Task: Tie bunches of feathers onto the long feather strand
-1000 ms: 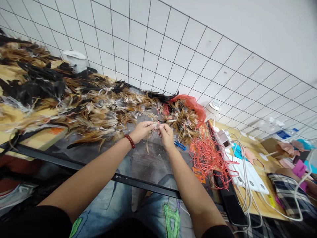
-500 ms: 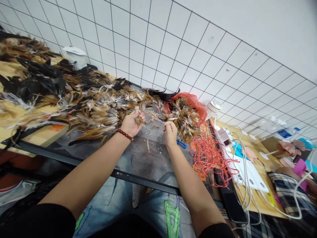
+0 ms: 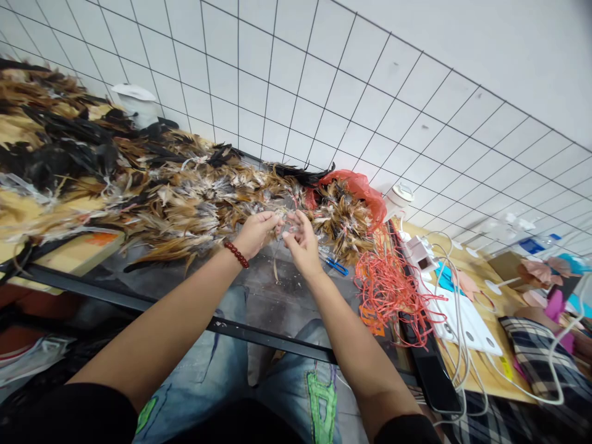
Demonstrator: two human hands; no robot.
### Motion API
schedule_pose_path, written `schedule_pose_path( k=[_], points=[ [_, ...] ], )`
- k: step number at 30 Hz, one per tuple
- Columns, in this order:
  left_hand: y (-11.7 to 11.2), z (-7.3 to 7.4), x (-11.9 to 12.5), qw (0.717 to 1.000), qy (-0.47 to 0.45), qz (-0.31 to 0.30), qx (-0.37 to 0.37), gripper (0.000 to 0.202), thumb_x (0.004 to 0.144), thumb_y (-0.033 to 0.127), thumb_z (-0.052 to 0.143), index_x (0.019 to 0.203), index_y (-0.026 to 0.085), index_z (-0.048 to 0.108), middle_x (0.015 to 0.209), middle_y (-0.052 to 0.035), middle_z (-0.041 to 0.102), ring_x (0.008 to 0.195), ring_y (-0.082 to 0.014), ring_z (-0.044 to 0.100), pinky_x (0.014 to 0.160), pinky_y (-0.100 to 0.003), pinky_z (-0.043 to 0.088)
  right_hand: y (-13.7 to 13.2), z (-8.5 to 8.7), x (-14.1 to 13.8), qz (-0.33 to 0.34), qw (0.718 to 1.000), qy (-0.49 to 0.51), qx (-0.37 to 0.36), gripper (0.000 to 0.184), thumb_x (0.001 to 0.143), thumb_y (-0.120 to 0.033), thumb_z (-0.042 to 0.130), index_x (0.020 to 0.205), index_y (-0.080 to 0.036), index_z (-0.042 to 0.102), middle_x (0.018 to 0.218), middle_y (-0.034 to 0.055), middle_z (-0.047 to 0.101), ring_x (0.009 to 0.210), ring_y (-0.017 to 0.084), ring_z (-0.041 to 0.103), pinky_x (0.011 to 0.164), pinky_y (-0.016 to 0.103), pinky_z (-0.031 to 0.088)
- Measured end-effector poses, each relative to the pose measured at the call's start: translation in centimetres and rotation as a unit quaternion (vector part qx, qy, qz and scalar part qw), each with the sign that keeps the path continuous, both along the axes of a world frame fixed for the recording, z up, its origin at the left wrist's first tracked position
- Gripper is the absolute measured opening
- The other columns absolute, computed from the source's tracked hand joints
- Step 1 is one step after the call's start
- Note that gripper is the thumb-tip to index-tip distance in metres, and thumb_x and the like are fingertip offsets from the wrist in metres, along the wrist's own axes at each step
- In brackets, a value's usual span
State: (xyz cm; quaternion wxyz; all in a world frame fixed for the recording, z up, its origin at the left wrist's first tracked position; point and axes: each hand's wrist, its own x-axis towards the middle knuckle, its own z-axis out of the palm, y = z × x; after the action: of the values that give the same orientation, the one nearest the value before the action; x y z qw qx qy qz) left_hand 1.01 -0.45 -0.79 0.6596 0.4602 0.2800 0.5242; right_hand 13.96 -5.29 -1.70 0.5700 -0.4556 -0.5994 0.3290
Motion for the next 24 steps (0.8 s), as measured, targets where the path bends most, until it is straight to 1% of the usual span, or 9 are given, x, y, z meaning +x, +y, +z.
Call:
schedule_pose_path(
  k=[2, 4, 6, 8, 11, 15, 18, 21, 24],
  points=[
    [-0.1, -0.2, 0.2, 0.998, 0.054, 0.005, 0.038, 0.019, 0.070, 0.030, 0.070, 0.061, 0.014, 0.063, 0.056, -0.0009, 0.054, 0.051, -0.0105, 0.049, 0.051, -0.023, 0.040, 0.5, -0.5, -0.2, 0.014, 0.998, 0.049, -0.031, 0.054, 0.080, -0.050, 0.059, 0.125, -0.024, 0.049, 0.113, 0.0078, 0.061, 0.063, 0.010, 0.053, 0.060, 0.026, 0.047],
    [-0.2, -0.3, 0.2, 0.992, 0.103, 0.022, 0.074, 0.020, 0.071, 0.030, 0.067, 0.060, 0.015, 0.063, 0.055, -0.0007, 0.054, 0.052, -0.0108, 0.048, 0.051, -0.023, 0.038, 1.1, -1.0, 0.2, -0.003, 0.996, 0.065, -0.061, 0.040, 0.081, -0.049, 0.055, 0.107, -0.019, 0.059, 0.088, 0.0038, 0.063, 0.058, 0.011, 0.051, 0.057, 0.025, 0.045],
    [-0.1, -0.4, 0.2, 0.985, 0.137, 0.043, 0.090, 0.019, 0.071, 0.030, 0.065, 0.059, 0.015, 0.064, 0.054, -0.0005, 0.054, 0.052, -0.0106, 0.047, 0.052, -0.023, 0.037, 1.4, -1.2, 1.0, -0.024, 0.996, 0.029, -0.075, 0.031, 0.081, -0.046, 0.054, 0.089, -0.017, 0.063, 0.068, -0.0004, 0.057, 0.053, 0.011, 0.047, 0.054, 0.024, 0.041],
    [0.0, -0.4, 0.1, 0.984, 0.144, 0.067, 0.081, 0.019, 0.072, 0.029, 0.064, 0.059, 0.015, 0.065, 0.054, -0.0004, 0.055, 0.051, -0.0102, 0.046, 0.051, -0.022, 0.036, 1.4, -1.1, 1.7, -0.042, 0.996, -0.045, -0.060, 0.027, 0.080, -0.043, 0.054, 0.079, -0.018, 0.064, 0.060, -0.0025, 0.053, 0.053, 0.011, 0.045, 0.056, 0.024, 0.039],
    [0.4, -0.3, 0.0, 0.987, 0.107, 0.118, 0.032, 0.019, 0.072, 0.030, 0.063, 0.060, 0.015, 0.063, 0.052, 0.0005, 0.053, 0.047, -0.0094, 0.044, 0.049, -0.022, 0.035, 1.2, -0.8, 2.5, -0.081, 0.987, -0.139, -0.019, 0.024, 0.081, -0.038, 0.052, 0.075, -0.019, 0.064, 0.062, -0.0024, 0.055, 0.059, 0.013, 0.048, 0.063, 0.025, 0.039],
    [0.8, -0.5, 0.1, 0.981, 0.051, 0.186, 0.001, 0.017, 0.073, 0.028, 0.063, 0.062, 0.016, 0.062, 0.051, 0.0015, 0.053, 0.046, -0.0088, 0.044, 0.049, -0.021, 0.036, 1.0, -0.4, 2.9, -0.112, 0.978, -0.173, -0.014, 0.023, 0.083, -0.037, 0.049, 0.075, -0.020, 0.062, 0.066, -0.0018, 0.058, 0.065, 0.014, 0.051, 0.068, 0.025, 0.040],
    [0.9, -0.8, 0.3, 0.979, 0.050, 0.198, 0.009, 0.016, 0.073, 0.027, 0.062, 0.061, 0.016, 0.062, 0.052, 0.0016, 0.053, 0.048, -0.0089, 0.045, 0.051, -0.021, 0.038, 1.1, -0.3, 3.0, -0.134, 0.977, -0.163, -0.005, 0.022, 0.083, -0.037, 0.047, 0.076, -0.020, 0.059, 0.067, -0.0015, 0.057, 0.066, 0.015, 0.050, 0.070, 0.026, 0.041],
    [0.9, -0.9, 0.5, 0.978, 0.061, 0.200, 0.004, 0.016, 0.074, 0.027, 0.062, 0.062, 0.016, 0.062, 0.053, 0.0019, 0.053, 0.049, -0.0092, 0.046, 0.052, -0.021, 0.039, 1.2, -0.2, 3.2, -0.167, 0.979, -0.117, 0.015, 0.023, 0.084, -0.038, 0.044, 0.078, -0.020, 0.057, 0.069, -0.0010, 0.055, 0.069, 0.015, 0.049, 0.072, 0.025, 0.041],
    [1.2, -0.9, 0.4, 0.968, 0.063, 0.243, -0.010, 0.016, 0.076, 0.026, 0.061, 0.063, 0.016, 0.062, 0.054, 0.0020, 0.054, 0.049, -0.0088, 0.048, 0.051, -0.020, 0.038, 1.2, -0.2, 3.5, -0.141, 0.987, -0.078, 0.012, 0.025, 0.083, -0.041, 0.045, 0.076, -0.020, 0.056, 0.069, -0.0011, 0.054, 0.068, 0.014, 0.049, 0.068, 0.024, 0.040]
  ],
)
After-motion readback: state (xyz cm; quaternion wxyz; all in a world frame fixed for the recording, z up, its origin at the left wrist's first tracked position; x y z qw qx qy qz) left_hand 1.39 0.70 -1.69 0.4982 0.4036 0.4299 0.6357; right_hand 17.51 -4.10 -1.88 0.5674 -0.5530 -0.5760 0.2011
